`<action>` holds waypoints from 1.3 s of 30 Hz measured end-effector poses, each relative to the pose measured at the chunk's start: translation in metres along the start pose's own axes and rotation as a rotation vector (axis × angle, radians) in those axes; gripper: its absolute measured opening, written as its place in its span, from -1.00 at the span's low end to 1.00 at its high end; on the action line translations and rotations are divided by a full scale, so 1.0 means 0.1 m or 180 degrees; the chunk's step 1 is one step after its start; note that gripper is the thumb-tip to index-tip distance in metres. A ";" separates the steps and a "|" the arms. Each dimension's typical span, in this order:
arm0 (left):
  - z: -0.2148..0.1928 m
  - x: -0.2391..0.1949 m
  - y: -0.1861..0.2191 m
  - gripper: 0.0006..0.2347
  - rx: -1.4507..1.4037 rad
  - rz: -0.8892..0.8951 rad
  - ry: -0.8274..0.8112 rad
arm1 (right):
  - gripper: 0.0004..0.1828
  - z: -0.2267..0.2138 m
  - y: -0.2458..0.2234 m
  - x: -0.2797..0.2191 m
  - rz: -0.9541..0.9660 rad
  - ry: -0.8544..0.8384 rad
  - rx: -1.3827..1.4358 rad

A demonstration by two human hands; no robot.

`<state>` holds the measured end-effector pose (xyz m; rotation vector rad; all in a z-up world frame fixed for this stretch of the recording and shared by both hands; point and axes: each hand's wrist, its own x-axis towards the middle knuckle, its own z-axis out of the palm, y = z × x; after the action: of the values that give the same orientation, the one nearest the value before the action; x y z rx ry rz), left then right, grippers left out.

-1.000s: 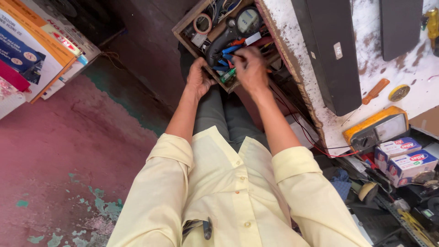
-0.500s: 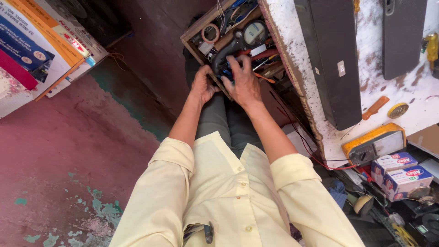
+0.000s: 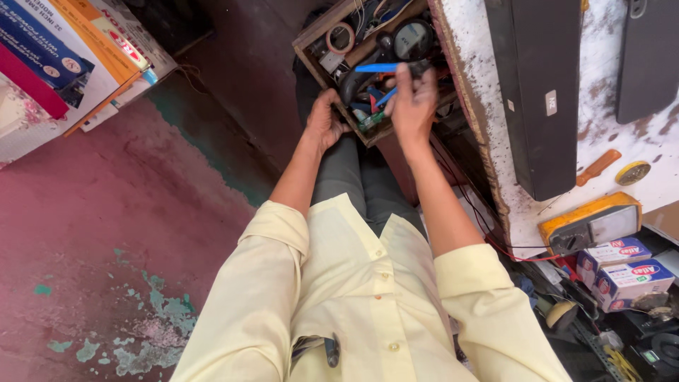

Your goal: The person disassembles a black soundbar using a screwdriver and pliers, removes a speaker component, and reassembles the unit. The person also uses a multimeter and a marker during the process.

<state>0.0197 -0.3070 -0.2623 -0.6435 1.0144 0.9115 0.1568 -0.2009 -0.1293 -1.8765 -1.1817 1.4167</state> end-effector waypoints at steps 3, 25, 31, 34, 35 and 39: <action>0.05 -0.04 0.07 -0.78 0.0004 -0.0005 -0.0067 | -0.74 -0.03 0.11 0.26 0.0684 -0.0165 0.0246; 0.04 -0.09 0.09 -0.77 -0.0054 -0.0223 -0.0254 | -0.64 0.06 0.75 -0.50 0.1425 -0.0125 -0.0206; 0.05 -0.15 0.14 -0.75 0.0091 -0.0208 -0.0437 | -0.74 0.14 0.63 -0.93 0.1274 0.0125 0.0545; 0.11 -0.14 0.15 -0.82 -0.0017 -0.0198 -0.0337 | -0.78 0.01 0.47 -1.30 0.0907 0.0166 0.0954; 0.12 -0.13 0.16 -0.81 -0.0007 -0.0229 -0.0314 | -0.78 -0.02 0.40 -1.38 0.0868 0.0094 0.0936; 0.10 -0.11 0.20 -0.74 0.0047 -0.0338 -0.0379 | -0.75 0.19 0.16 -1.20 0.1121 -0.0024 0.1437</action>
<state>0.0042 -0.2926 -0.2488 -0.6177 0.8720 0.8385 0.1352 -0.3144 -0.0878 -1.7997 -0.4821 1.7034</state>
